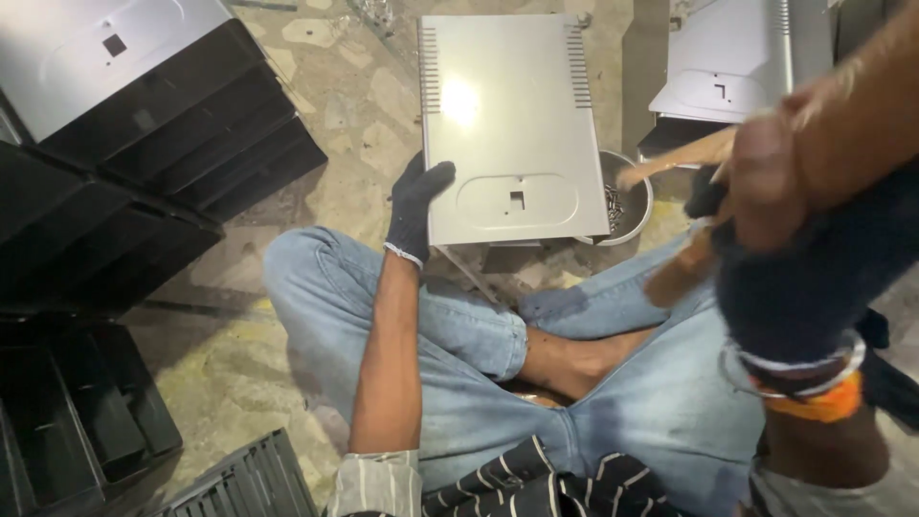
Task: The person assembles metal enclosure panels by hammering them into place and securing components.
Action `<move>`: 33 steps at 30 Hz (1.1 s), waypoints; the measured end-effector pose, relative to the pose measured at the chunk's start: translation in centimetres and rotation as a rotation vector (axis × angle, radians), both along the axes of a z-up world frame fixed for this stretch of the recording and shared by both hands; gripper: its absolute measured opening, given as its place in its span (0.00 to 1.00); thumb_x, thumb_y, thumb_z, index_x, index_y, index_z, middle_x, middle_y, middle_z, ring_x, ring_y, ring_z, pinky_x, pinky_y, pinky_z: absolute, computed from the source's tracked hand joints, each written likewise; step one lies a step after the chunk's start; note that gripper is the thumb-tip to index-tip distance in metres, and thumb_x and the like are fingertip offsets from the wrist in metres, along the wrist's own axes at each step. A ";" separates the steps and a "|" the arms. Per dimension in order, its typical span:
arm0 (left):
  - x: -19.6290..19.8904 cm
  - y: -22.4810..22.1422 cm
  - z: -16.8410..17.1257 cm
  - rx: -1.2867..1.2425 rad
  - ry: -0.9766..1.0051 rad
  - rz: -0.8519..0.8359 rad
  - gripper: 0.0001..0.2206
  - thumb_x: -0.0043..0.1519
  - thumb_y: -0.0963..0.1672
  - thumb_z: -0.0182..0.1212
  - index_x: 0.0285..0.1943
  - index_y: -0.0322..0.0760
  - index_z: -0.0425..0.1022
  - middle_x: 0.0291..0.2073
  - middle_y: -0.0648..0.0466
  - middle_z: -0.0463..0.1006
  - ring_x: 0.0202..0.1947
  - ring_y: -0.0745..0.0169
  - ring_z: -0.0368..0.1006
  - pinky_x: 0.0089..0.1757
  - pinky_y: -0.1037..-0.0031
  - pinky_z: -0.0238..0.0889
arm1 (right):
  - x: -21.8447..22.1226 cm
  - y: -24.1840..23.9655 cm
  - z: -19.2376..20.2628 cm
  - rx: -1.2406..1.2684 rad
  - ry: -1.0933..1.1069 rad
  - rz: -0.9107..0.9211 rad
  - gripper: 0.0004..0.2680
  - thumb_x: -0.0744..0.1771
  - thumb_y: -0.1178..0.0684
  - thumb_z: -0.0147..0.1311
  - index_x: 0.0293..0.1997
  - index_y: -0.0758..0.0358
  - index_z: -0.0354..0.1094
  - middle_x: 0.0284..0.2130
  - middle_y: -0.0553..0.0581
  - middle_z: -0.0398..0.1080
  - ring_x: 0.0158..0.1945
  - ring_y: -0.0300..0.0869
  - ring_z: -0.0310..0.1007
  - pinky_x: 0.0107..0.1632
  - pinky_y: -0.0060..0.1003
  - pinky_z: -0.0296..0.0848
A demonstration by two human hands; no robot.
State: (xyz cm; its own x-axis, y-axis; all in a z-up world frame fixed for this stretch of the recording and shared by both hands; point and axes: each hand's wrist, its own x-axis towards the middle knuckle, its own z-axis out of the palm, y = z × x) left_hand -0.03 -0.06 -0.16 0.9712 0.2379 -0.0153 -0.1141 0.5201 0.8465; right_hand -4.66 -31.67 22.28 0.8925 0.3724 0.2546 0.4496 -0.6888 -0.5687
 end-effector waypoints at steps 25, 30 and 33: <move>-0.6 0.0 0.0 -0.025 0.016 0.021 0.23 0.59 0.43 0.64 0.63 0.23 0.72 0.48 0.46 0.80 0.44 0.60 0.77 0.46 0.70 0.72 | -3.2 2.2 -9.7 -0.225 0.258 -0.046 0.16 0.63 0.45 0.59 0.44 0.70 0.67 0.30 0.71 0.73 0.38 0.64 0.75 0.39 0.56 0.70; -0.2 0.1 -1.1 0.037 -0.022 0.019 0.24 0.60 0.43 0.64 0.65 0.23 0.71 0.49 0.46 0.80 0.44 0.60 0.76 0.46 0.70 0.72 | -3.4 4.3 -4.0 -0.059 0.418 -0.119 0.16 0.64 0.44 0.61 0.40 0.69 0.65 0.25 0.69 0.72 0.31 0.57 0.80 0.35 0.49 0.73; -0.7 0.2 -0.3 -0.007 -0.001 0.017 0.24 0.59 0.43 0.64 0.64 0.22 0.71 0.49 0.46 0.80 0.45 0.59 0.77 0.47 0.71 0.72 | -4.1 4.1 -3.7 -0.065 0.150 -0.053 0.15 0.64 0.44 0.62 0.44 0.68 0.67 0.27 0.69 0.72 0.34 0.61 0.76 0.34 0.50 0.70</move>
State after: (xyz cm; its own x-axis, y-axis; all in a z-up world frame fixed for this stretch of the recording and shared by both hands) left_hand -0.71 0.18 -0.50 0.9671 0.2541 -0.0159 -0.1237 0.5237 0.8429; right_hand -8.71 -27.56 18.60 0.9375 0.3352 0.0938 0.3250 -0.7466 -0.5805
